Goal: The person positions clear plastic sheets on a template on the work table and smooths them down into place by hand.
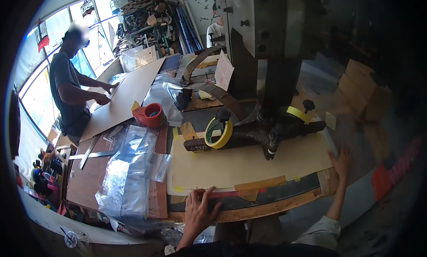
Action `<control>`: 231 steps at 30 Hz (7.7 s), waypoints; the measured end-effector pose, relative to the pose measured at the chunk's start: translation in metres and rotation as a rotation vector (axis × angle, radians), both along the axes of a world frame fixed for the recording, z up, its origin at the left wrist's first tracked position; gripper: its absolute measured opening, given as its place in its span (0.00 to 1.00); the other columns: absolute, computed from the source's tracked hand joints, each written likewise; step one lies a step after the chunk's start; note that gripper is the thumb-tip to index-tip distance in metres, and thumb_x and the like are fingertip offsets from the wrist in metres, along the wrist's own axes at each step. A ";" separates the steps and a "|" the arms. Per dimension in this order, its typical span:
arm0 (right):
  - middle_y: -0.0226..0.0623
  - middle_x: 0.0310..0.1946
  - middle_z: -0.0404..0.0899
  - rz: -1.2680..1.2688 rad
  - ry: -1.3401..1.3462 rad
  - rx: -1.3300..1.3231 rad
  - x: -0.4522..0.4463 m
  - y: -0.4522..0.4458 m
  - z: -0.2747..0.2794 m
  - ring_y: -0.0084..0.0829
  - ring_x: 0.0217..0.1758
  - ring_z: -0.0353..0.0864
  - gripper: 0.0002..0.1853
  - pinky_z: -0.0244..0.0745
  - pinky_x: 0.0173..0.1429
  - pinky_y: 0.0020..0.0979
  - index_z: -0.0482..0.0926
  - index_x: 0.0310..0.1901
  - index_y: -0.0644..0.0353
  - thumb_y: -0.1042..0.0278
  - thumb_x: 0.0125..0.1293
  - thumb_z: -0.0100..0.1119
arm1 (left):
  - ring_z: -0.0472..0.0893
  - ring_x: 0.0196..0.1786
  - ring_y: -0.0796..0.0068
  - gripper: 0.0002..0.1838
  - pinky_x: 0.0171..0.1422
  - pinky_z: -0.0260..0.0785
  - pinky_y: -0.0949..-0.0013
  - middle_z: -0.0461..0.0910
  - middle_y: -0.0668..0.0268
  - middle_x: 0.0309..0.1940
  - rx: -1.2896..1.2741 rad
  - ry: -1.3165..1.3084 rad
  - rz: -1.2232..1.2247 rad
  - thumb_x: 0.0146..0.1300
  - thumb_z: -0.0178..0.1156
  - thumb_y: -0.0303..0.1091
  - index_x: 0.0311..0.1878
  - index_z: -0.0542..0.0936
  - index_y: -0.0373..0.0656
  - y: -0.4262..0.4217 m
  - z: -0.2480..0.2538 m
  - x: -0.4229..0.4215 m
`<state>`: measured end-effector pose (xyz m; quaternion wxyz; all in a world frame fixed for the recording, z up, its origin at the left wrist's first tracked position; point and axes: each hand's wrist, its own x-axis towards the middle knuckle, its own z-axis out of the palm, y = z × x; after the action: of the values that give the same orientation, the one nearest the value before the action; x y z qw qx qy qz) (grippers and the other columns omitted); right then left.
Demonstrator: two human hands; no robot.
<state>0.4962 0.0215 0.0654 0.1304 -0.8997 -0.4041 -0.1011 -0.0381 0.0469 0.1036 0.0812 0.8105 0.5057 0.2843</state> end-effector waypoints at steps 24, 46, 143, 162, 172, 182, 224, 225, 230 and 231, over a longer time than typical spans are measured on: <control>0.67 0.39 0.80 0.149 0.168 -0.279 -0.019 0.005 0.063 0.58 0.48 0.82 0.37 0.78 0.51 0.47 0.79 0.45 0.78 0.40 0.58 0.63 | 0.78 0.47 0.55 0.13 0.49 0.72 0.56 0.75 0.58 0.45 0.043 -0.175 0.229 0.62 0.62 0.33 0.51 0.78 0.45 -0.001 -0.013 0.011; 0.50 0.47 0.81 0.654 -0.031 0.354 0.091 0.144 0.003 0.50 0.52 0.79 0.14 0.72 0.58 0.41 0.80 0.49 0.66 0.74 0.63 0.52 | 0.78 0.47 0.57 0.13 0.50 0.71 0.57 0.75 0.60 0.44 0.061 -0.146 0.266 0.62 0.63 0.34 0.50 0.79 0.46 -0.002 -0.009 0.018; 0.33 0.26 0.70 1.156 -0.542 0.502 -0.247 0.021 0.144 0.34 0.34 0.72 0.14 0.68 0.37 0.34 0.75 0.34 0.58 0.74 0.41 0.59 | 0.80 0.55 0.57 0.38 0.59 0.72 0.61 0.79 0.53 0.52 -0.363 -0.665 -0.385 0.64 0.63 0.32 0.72 0.54 0.40 -0.057 -0.002 0.080; 0.60 0.75 0.38 1.061 0.402 0.492 -0.365 -0.024 0.091 0.59 0.76 0.51 0.36 0.64 0.71 0.45 0.64 0.71 0.51 0.74 0.60 0.66 | 0.77 0.60 0.67 0.41 0.65 0.68 0.66 0.71 0.53 0.61 -0.946 -1.117 -0.257 0.66 0.60 0.28 0.75 0.47 0.37 -0.099 -0.066 0.068; 0.52 0.77 0.42 0.701 0.123 -0.195 -0.271 -0.088 0.070 0.51 0.80 0.45 0.39 0.40 0.71 0.74 0.62 0.72 0.50 0.35 0.64 0.50 | 0.70 0.24 0.84 0.42 0.32 0.65 0.79 0.71 0.71 0.23 -0.742 -1.056 -0.059 0.62 0.46 0.19 0.78 0.41 0.44 -0.079 -0.026 0.007; 0.39 0.75 0.56 0.430 -0.044 -0.182 -0.219 -0.067 0.035 0.50 0.80 0.42 0.37 0.35 0.69 0.79 0.63 0.71 0.42 0.31 0.66 0.42 | 0.81 0.41 0.65 0.36 0.48 0.74 0.66 0.78 0.57 0.39 -0.459 -0.606 0.011 0.67 0.58 0.27 0.75 0.55 0.41 -0.068 0.005 0.031; 0.33 0.70 0.65 0.602 0.052 0.009 -0.209 -0.054 0.024 0.39 0.76 0.58 0.33 0.37 0.72 0.75 0.70 0.66 0.48 0.35 0.66 0.46 | 0.54 0.78 0.53 0.28 0.69 0.22 0.20 0.59 0.70 0.75 -0.173 0.237 0.107 0.68 0.57 0.45 0.71 0.67 0.58 -0.053 -0.007 0.058; 0.34 0.70 0.64 0.603 0.055 0.007 -0.208 -0.054 0.025 0.39 0.76 0.58 0.33 0.37 0.72 0.75 0.70 0.66 0.48 0.35 0.66 0.46 | 0.54 0.78 0.53 0.28 0.70 0.23 0.20 0.59 0.69 0.75 -0.176 0.236 0.109 0.68 0.57 0.45 0.71 0.67 0.58 -0.053 -0.007 0.058; 0.33 0.71 0.64 0.611 0.082 0.009 -0.206 -0.053 0.024 0.39 0.77 0.57 0.33 0.37 0.73 0.74 0.70 0.66 0.48 0.35 0.67 0.46 | 0.55 0.77 0.53 0.28 0.70 0.23 0.20 0.60 0.69 0.74 -0.159 0.230 0.112 0.68 0.58 0.45 0.71 0.67 0.58 -0.053 -0.007 0.058; 0.33 0.71 0.64 0.614 0.077 0.014 -0.205 -0.053 0.023 0.39 0.77 0.57 0.33 0.37 0.73 0.73 0.70 0.66 0.47 0.35 0.67 0.46 | 0.55 0.77 0.53 0.28 0.70 0.23 0.20 0.60 0.69 0.74 -0.152 0.225 0.111 0.67 0.58 0.45 0.71 0.67 0.58 -0.053 -0.008 0.058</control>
<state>0.2908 -0.0316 0.0888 0.1761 -0.7378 -0.6511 -0.0258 0.0204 -0.0062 0.0960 0.0693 0.7996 0.5755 0.1569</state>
